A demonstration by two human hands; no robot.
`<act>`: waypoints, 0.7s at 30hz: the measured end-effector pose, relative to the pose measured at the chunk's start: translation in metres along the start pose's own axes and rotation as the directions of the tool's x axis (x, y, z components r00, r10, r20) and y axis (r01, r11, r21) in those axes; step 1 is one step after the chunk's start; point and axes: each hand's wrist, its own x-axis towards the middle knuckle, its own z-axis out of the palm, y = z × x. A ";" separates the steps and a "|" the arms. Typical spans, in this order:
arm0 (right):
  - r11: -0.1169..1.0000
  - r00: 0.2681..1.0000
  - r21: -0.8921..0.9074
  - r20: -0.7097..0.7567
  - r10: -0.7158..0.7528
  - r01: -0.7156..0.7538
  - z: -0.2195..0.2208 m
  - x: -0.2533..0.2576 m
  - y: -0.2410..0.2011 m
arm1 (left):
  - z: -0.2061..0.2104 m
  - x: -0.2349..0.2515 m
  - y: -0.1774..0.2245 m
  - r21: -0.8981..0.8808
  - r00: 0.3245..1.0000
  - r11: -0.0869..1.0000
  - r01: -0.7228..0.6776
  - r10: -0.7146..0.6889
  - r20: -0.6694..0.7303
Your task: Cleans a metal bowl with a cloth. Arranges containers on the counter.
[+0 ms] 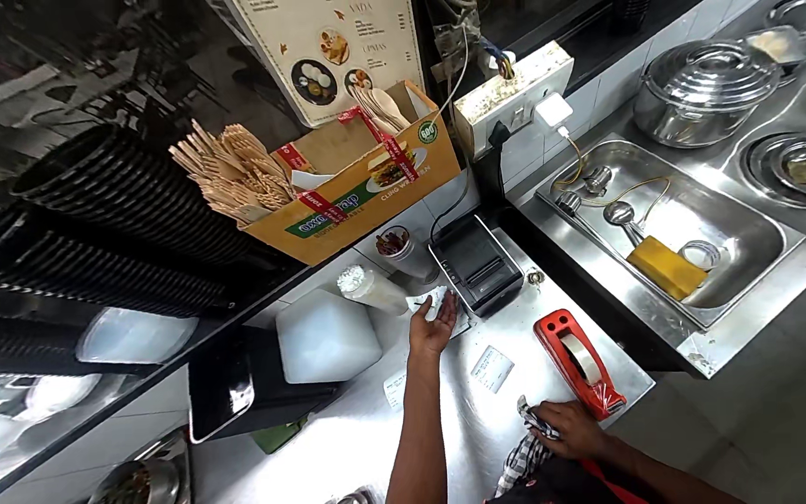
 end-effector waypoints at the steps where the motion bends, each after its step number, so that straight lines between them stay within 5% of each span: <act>1: 1.000 1.000 -0.001 0.000 -0.001 0.001 0.000 0.000 0.000 | -0.003 0.002 0.000 -0.024 1.000 1.000 -0.017 0.016 -0.014; 14: 1.000 1.000 0.009 0.013 0.009 -0.009 -0.002 0.000 -0.001 | -0.039 -0.001 0.024 0.048 0.998 0.999 -0.001 -0.001 0.056; 21: 1.000 1.000 0.003 0.017 0.005 -0.005 0.000 -0.001 0.001 | -0.044 -0.003 0.032 -0.071 0.995 0.997 0.028 -0.021 0.097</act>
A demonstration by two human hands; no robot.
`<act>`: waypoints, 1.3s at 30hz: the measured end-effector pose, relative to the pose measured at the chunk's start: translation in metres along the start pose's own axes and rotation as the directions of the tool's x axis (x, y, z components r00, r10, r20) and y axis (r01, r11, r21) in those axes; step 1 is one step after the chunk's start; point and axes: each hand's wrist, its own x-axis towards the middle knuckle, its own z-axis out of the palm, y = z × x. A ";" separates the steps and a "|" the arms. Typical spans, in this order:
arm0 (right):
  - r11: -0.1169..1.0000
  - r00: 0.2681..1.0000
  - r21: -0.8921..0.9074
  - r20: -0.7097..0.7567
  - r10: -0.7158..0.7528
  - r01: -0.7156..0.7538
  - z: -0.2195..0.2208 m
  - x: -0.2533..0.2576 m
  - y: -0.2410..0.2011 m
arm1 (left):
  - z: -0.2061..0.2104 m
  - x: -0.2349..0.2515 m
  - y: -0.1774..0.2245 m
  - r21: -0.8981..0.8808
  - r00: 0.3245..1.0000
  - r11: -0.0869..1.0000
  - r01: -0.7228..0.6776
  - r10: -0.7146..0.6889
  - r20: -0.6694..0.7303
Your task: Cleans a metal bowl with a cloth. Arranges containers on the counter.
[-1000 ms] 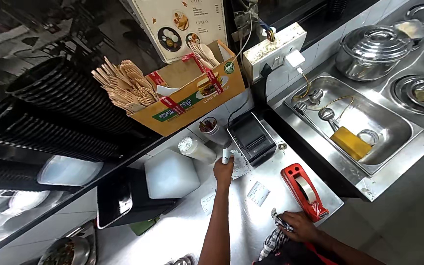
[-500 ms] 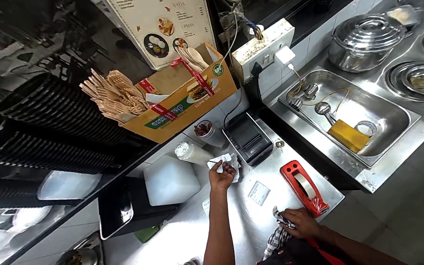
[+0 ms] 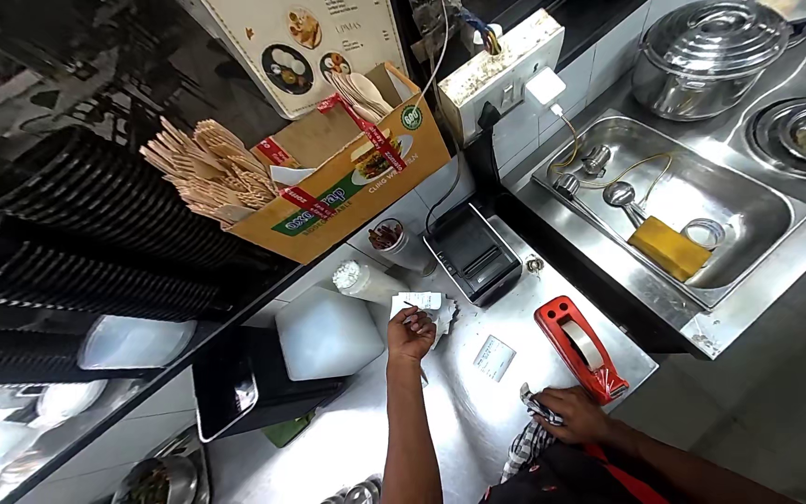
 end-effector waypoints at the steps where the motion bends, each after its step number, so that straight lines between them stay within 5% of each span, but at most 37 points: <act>1: 1.000 1.000 0.000 0.001 0.001 -0.001 0.000 0.000 0.000 | 0.000 0.000 0.001 -0.011 1.000 1.000 -0.004 0.004 0.005; 12: 1.000 1.000 0.030 -0.009 -0.005 0.005 -0.002 0.003 0.000 | -0.005 -0.004 -0.004 -0.078 0.994 0.993 -0.089 0.093 0.054; 19: 0.999 1.000 0.034 -0.028 -0.012 0.013 0.001 0.003 0.004 | -0.029 -0.025 -0.019 0.415 0.941 0.904 -0.102 0.224 -0.256; 24: 1.000 1.000 0.007 -0.027 -0.012 0.012 0.001 0.003 0.002 | -0.039 -0.038 -0.036 0.593 0.891 0.790 -0.156 0.372 -0.261; 27: 1.000 1.000 0.014 -0.028 0.013 -0.012 0.001 0.004 0.000 | -0.039 -0.046 -0.054 0.769 0.849 0.572 -0.284 0.524 -0.076; 30: 0.999 1.000 0.042 -0.015 0.019 -0.018 0.000 0.004 0.003 | -0.051 -0.012 -0.061 0.946 0.671 0.043 -0.321 0.715 0.195; 33: 0.997 1.000 0.080 -0.005 0.016 -0.016 0.000 0.004 0.004 | -0.057 0.009 -0.060 0.880 0.506 -0.409 -0.242 0.721 0.474; 39: 0.979 1.000 0.204 -0.023 0.017 -0.012 -0.001 0.005 0.009 | -0.056 0.025 -0.045 0.825 0.566 -0.543 -0.158 0.634 0.526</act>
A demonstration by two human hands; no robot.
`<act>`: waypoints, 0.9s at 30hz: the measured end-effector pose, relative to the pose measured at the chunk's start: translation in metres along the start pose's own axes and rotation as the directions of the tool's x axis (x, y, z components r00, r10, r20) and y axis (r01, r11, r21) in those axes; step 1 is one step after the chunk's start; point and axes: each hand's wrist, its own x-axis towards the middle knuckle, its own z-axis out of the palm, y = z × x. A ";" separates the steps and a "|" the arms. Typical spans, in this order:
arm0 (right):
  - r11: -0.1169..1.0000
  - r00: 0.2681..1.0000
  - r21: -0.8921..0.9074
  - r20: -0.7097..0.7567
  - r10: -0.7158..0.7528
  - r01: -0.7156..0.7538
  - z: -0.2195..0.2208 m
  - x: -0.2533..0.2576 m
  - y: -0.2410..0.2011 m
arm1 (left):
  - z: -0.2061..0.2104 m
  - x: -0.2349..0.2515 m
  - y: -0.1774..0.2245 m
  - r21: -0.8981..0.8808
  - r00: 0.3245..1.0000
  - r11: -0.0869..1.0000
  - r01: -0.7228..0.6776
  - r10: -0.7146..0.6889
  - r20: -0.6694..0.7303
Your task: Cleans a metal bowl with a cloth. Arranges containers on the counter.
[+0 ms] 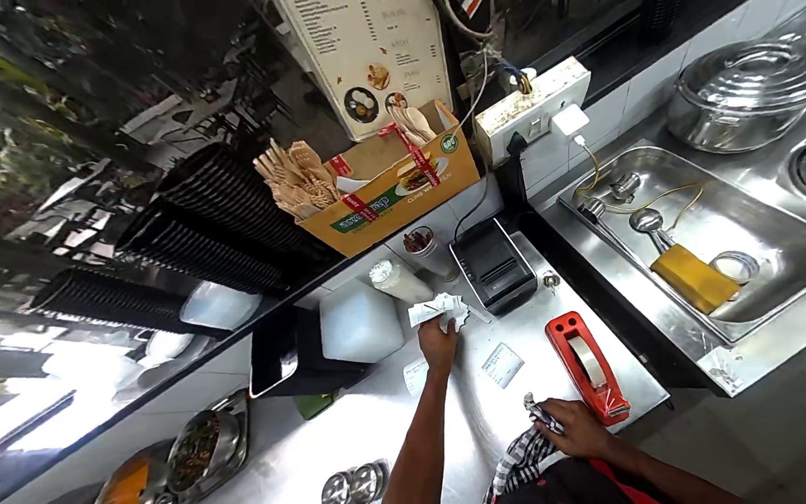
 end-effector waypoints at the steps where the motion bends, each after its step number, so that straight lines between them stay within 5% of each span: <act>1: 1.000 1.000 0.016 -0.007 -0.003 0.003 0.000 0.001 0.000 | 0.000 0.000 -0.001 -0.003 1.000 1.000 0.011 -0.011 0.014; 8: 0.999 0.999 0.046 -0.040 -0.016 0.018 0.000 0.001 -0.003 | 0.000 -0.009 -0.008 0.173 0.991 0.978 -0.114 0.101 0.082; 12: 0.998 0.998 0.059 -0.054 -0.028 0.031 -0.002 0.002 -0.005 | -0.012 -0.010 -0.005 -0.049 0.995 0.994 -0.095 0.096 0.037; 17: 0.998 0.999 0.054 -0.040 -0.021 0.023 -0.001 0.001 -0.005 | -0.010 0.004 -0.020 -0.383 0.991 0.916 0.120 -0.085 0.106; 23: 0.999 0.999 0.043 -0.041 -0.026 0.028 -0.001 0.002 -0.005 | -0.010 0.001 -0.009 -0.390 0.975 0.905 0.169 -0.096 0.199; 27: 0.998 0.999 0.045 -0.033 -0.034 0.035 -0.002 0.002 -0.005 | 0.016 0.013 -0.002 -0.330 0.994 0.939 0.098 -0.105 -0.001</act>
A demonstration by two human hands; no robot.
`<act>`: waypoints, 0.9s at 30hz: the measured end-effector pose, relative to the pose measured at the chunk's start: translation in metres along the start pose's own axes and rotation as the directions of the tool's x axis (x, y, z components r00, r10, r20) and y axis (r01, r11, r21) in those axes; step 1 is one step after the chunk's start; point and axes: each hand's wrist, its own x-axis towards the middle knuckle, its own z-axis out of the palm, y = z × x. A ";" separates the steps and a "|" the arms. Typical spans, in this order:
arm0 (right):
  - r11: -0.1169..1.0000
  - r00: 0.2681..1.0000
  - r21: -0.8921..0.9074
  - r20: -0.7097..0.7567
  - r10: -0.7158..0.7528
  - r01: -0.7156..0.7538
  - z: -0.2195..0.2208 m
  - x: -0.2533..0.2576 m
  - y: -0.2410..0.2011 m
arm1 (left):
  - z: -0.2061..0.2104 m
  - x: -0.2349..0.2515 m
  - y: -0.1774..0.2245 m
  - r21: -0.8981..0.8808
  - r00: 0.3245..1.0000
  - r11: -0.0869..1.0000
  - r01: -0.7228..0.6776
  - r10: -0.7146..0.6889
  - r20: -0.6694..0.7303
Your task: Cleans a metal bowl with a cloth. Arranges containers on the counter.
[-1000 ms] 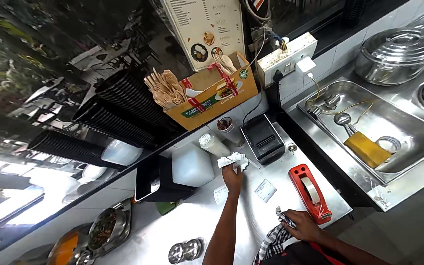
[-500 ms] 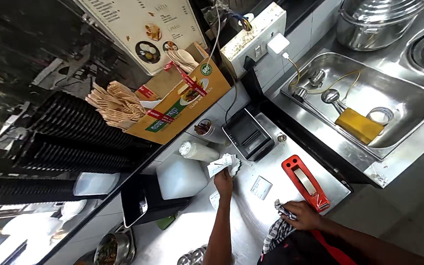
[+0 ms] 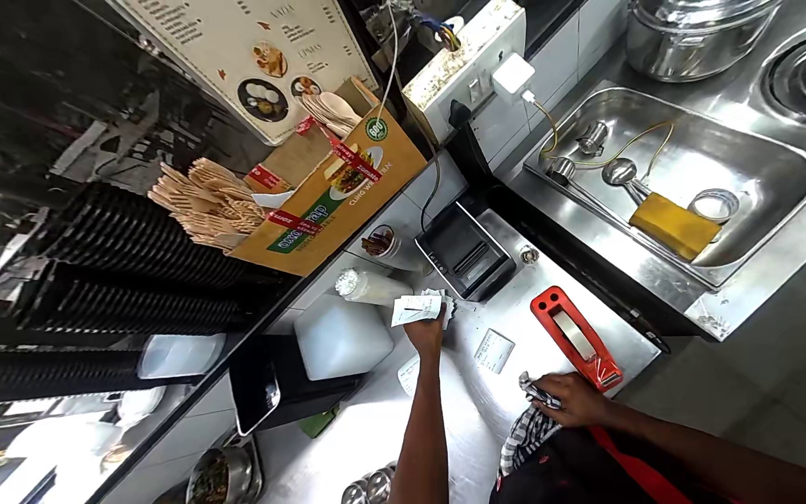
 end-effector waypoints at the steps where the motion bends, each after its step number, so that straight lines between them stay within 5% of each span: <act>1: 1.000 1.000 0.002 0.001 -0.001 0.001 0.001 -0.001 0.000 | 0.003 0.001 0.000 0.071 0.999 0.997 -0.013 0.016 -0.038; 6: 1.000 1.000 0.015 -0.006 -0.011 0.011 0.002 0.000 0.004 | -0.007 0.013 0.034 0.338 0.990 0.933 0.127 -0.140 0.016; 10: 1.000 1.000 0.024 -0.007 -0.007 0.007 -0.001 0.003 -0.002 | -0.027 0.019 0.036 0.015 0.934 0.941 0.338 -0.337 0.121; 15: 0.999 0.999 0.000 -0.005 0.034 -0.034 -0.007 0.006 -0.012 | -0.045 0.029 0.059 -0.190 0.759 0.745 0.639 -0.571 0.313; 27: 0.997 0.997 -0.020 0.008 0.073 -0.073 -0.004 0.006 -0.011 | -0.048 0.029 0.051 -0.247 0.750 0.712 0.658 -0.585 0.309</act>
